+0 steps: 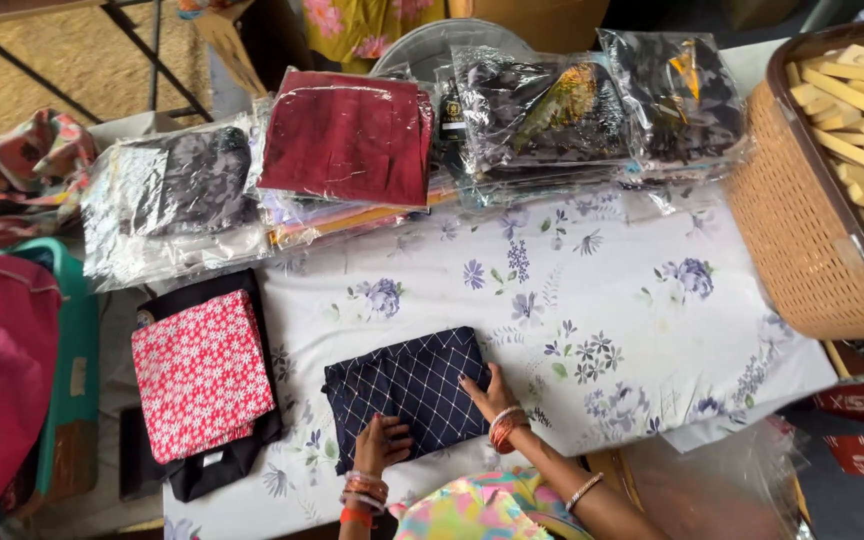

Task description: The person is folding clothes at the folding station.

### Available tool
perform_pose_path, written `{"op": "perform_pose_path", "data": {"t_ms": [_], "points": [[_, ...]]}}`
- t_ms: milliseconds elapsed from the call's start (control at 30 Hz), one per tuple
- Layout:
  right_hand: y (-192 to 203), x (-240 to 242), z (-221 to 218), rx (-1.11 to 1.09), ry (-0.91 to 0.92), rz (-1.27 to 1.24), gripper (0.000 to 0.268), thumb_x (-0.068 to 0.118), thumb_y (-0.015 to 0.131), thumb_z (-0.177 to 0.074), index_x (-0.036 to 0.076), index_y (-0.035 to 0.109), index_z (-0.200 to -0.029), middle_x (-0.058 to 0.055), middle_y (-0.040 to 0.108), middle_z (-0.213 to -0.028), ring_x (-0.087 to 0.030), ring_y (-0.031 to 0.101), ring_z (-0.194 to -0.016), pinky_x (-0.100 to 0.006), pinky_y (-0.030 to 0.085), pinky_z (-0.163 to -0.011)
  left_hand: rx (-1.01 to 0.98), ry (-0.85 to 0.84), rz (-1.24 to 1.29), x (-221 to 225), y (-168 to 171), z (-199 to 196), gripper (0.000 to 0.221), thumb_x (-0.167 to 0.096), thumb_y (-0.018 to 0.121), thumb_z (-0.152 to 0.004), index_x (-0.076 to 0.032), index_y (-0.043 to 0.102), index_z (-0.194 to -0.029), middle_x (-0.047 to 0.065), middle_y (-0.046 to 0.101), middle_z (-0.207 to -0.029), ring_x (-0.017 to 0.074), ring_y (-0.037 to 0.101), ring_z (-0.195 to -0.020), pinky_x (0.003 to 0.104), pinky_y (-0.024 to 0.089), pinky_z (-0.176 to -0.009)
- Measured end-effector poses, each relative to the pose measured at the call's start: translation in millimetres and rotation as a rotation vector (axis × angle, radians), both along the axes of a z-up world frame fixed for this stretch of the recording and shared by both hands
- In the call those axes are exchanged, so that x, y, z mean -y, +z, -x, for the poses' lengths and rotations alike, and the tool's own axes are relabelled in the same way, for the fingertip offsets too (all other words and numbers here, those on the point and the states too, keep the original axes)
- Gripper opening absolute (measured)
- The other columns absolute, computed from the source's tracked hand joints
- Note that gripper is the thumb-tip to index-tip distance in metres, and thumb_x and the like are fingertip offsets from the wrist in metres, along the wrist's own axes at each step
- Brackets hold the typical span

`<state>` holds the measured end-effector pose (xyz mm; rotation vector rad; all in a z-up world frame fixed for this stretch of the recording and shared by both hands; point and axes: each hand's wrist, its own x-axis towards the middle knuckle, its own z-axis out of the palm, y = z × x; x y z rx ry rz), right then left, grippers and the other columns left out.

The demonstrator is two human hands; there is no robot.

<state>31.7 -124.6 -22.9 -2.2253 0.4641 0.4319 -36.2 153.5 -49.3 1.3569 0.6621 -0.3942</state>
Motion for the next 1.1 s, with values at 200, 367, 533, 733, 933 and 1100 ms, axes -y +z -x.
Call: {"op": "perform_pose_path", "data": {"t_ms": [200,367,533,733,933,1100], "points": [[-67,5,-16,0.068,0.043,-0.176,0.089,0.051,0.089,-0.081,-0.01,0.048,-0.13,-0.032,0.06,-0.123,-0.039,0.062,-0.11,-0.045,0.051,-0.093,-0.284,0.225,0.321,3,-8,3,0.06,-0.052,0.043,-0.101,0.004,0.062,-0.11,0.024,0.075,-0.106,0.0372,0.076,-0.088,0.052,0.064,-0.081],[36,-7,-28,0.277,0.35,-0.433,0.042,0.036,0.068,-0.095,0.0,0.066,-0.116,-0.02,0.075,-0.111,-0.029,0.073,-0.097,-0.04,0.056,-0.09,-0.285,0.315,0.292,13,-16,1,0.063,-0.056,0.04,-0.101,0.002,0.065,-0.107,0.023,0.076,-0.106,0.0373,0.075,-0.091,0.05,0.062,-0.08],[88,-14,-19,0.603,0.796,-0.224,0.033,0.026,0.071,-0.093,0.001,0.066,-0.115,-0.018,0.064,-0.104,-0.034,0.066,-0.084,-0.042,0.056,-0.074,-0.264,0.452,0.283,49,-22,3,0.063,-0.057,0.042,-0.101,0.0,0.065,-0.108,0.022,0.076,-0.103,0.0376,0.074,-0.089,0.05,0.061,-0.08],[158,18,2,0.843,1.259,-0.06,0.031,0.013,0.066,-0.091,0.025,0.074,-0.118,-0.008,0.055,-0.086,-0.023,0.062,-0.079,-0.038,0.054,-0.065,-0.212,0.548,0.392,79,-13,6,0.067,-0.061,0.04,-0.099,0.0,0.065,-0.112,0.021,0.074,-0.107,0.0369,0.071,-0.094,0.05,0.057,-0.085],[160,79,-1,1.115,1.359,0.032,0.04,0.013,0.064,-0.087,0.03,0.074,-0.123,-0.001,0.054,-0.081,-0.019,0.059,-0.075,-0.035,0.053,-0.067,-0.164,0.645,0.495,102,1,6,0.072,-0.065,0.039,-0.097,0.0,0.065,-0.115,0.021,0.073,-0.11,0.0362,0.068,-0.099,0.051,0.053,-0.09],[140,131,-14,1.175,1.289,0.213,0.05,0.008,0.062,-0.085,0.021,0.073,-0.132,0.005,0.056,-0.082,-0.013,0.061,-0.083,-0.04,0.054,-0.094,-0.12,0.672,0.582,127,24,-21,0.077,-0.069,0.037,-0.096,-0.001,0.065,-0.118,0.02,0.071,-0.113,0.0357,0.066,-0.103,0.051,0.049,-0.095]]}}
